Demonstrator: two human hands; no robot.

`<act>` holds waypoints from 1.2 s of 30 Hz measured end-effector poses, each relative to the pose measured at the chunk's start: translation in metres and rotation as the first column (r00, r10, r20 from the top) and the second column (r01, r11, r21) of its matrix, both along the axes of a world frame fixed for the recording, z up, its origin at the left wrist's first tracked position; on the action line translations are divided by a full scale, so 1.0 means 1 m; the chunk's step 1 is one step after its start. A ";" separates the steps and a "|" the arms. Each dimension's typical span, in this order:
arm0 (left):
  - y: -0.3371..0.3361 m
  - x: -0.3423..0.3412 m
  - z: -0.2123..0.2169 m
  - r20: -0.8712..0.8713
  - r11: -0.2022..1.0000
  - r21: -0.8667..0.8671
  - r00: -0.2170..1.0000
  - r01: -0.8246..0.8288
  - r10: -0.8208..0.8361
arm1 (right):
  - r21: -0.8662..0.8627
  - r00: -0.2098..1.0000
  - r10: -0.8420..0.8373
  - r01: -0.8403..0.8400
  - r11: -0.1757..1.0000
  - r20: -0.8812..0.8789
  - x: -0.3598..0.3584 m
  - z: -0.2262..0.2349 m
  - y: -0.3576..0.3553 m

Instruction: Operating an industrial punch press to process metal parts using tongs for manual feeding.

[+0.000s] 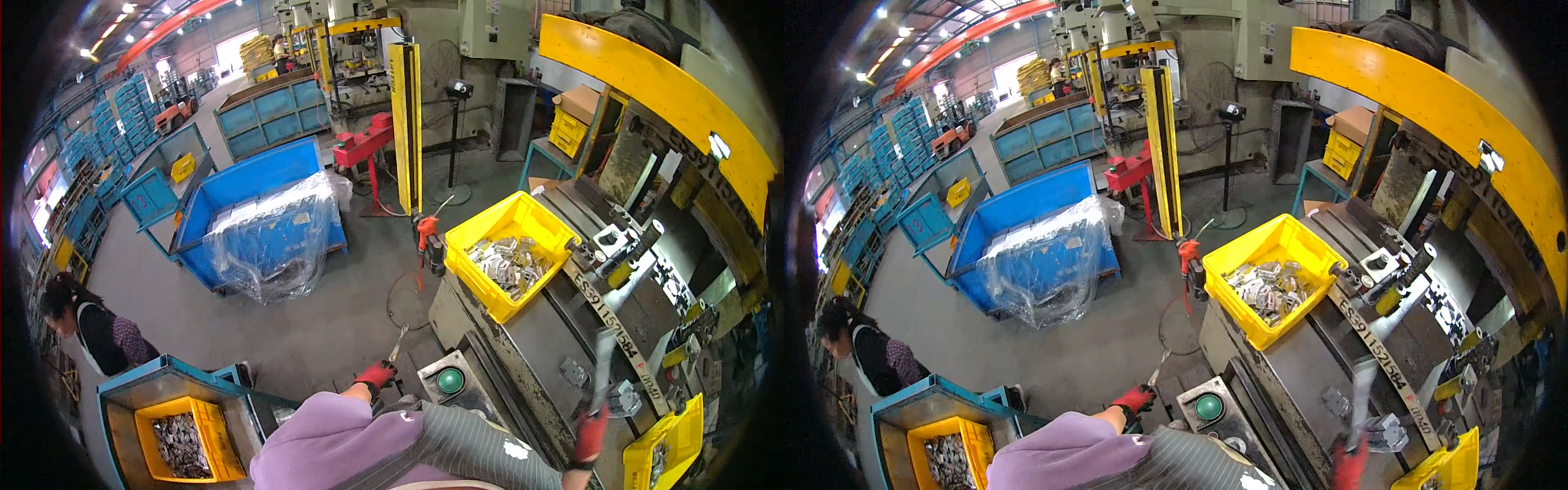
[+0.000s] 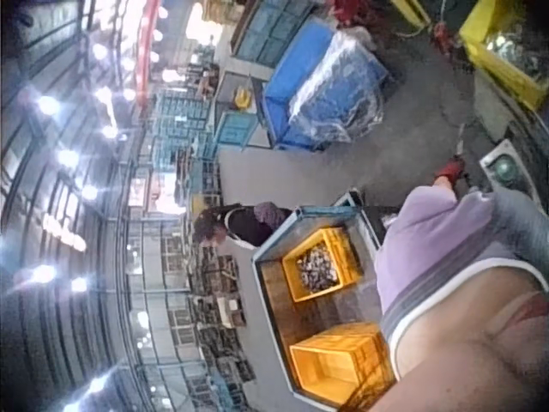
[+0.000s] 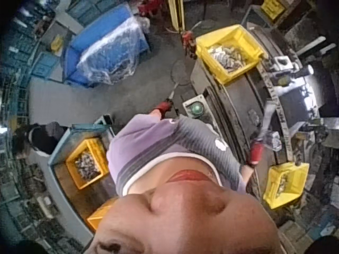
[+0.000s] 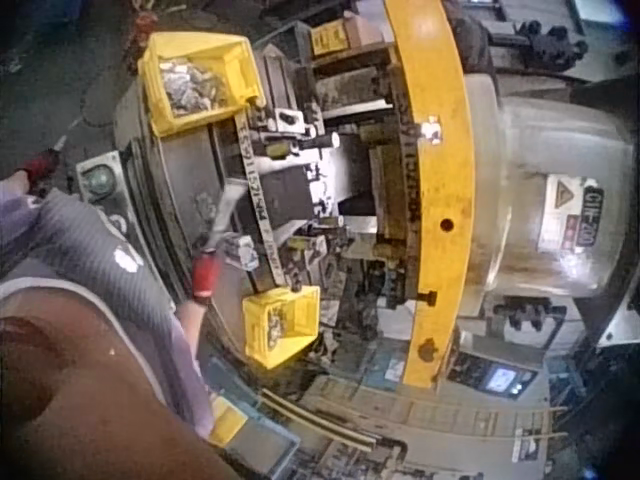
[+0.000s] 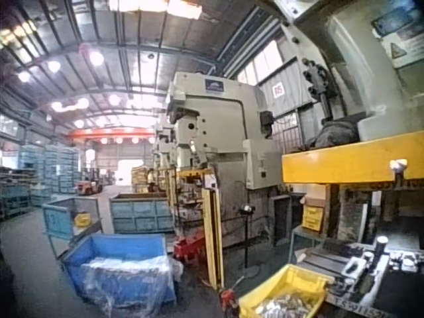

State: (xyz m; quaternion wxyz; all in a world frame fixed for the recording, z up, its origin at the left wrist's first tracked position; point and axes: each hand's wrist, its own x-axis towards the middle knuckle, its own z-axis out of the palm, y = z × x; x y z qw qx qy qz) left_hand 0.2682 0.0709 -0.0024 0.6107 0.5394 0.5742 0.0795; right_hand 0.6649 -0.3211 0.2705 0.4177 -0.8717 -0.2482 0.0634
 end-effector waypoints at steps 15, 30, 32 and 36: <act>0.008 0.118 0.058 0.211 0.830 -0.050 0.818 0.555 -0.535 | 0.067 0.519 -0.484 0.728 0.683 -0.705 -0.198 -0.212 -0.210; -0.003 0.169 0.083 -0.023 0.791 -0.106 0.794 0.603 -0.608 | 0.119 0.432 -0.611 0.867 0.484 -0.663 -0.201 -0.217 -0.175; 0.001 0.159 0.075 -0.041 0.791 0.022 0.791 0.611 -0.610 | 0.092 0.433 -0.619 0.859 0.504 -0.656 -0.197 -0.247 -0.186; 0.007 0.157 0.073 -0.055 0.739 -0.030 0.737 0.673 -0.673 | 0.023 0.382 -0.565 0.842 0.540 -0.732 -0.197 -0.209 -0.167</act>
